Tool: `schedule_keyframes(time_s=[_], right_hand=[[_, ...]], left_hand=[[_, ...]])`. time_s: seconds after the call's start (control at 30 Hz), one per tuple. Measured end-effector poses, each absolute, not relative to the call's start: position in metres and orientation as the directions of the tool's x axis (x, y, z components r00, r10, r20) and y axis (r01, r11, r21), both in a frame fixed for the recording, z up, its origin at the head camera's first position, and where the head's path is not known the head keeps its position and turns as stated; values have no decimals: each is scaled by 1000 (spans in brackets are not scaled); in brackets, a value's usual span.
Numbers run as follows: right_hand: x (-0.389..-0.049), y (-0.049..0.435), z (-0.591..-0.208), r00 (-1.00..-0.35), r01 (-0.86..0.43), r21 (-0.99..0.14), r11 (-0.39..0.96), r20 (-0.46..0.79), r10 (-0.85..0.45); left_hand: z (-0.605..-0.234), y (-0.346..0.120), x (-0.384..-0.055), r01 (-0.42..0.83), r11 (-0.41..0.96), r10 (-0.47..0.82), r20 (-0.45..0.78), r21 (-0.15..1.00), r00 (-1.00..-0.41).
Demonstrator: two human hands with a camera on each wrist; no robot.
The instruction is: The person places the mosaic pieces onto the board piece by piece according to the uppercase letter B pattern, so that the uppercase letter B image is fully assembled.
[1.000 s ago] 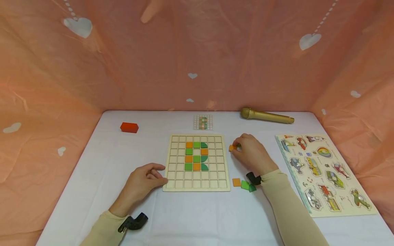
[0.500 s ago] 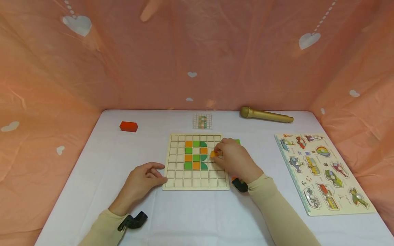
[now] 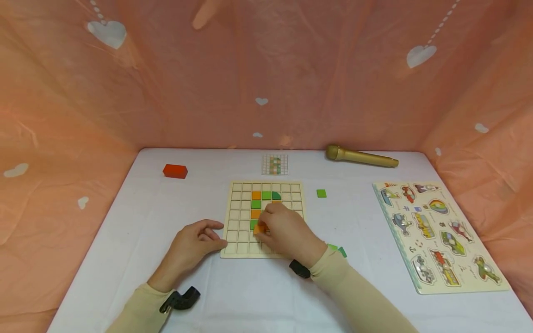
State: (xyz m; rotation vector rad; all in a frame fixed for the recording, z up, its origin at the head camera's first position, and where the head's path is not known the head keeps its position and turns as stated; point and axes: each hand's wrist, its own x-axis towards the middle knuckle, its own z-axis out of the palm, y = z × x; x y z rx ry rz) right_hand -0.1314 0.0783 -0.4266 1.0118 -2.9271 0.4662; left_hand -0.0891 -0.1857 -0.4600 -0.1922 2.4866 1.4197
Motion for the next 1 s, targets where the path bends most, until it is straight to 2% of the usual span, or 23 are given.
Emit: schedule_keyframes(time_s=[0.27, 1.0], right_hand=[[-127, 71, -432, -754, -653, -242, 718, 121, -645], [-125, 70, -433, -755, -651, -228, 724, 93, -649]], left_hand=[[-458, -186, -89, -247, 520, 19, -300, 818, -954], [-460, -186, -90, -238, 530, 27, -297, 814, -954]])
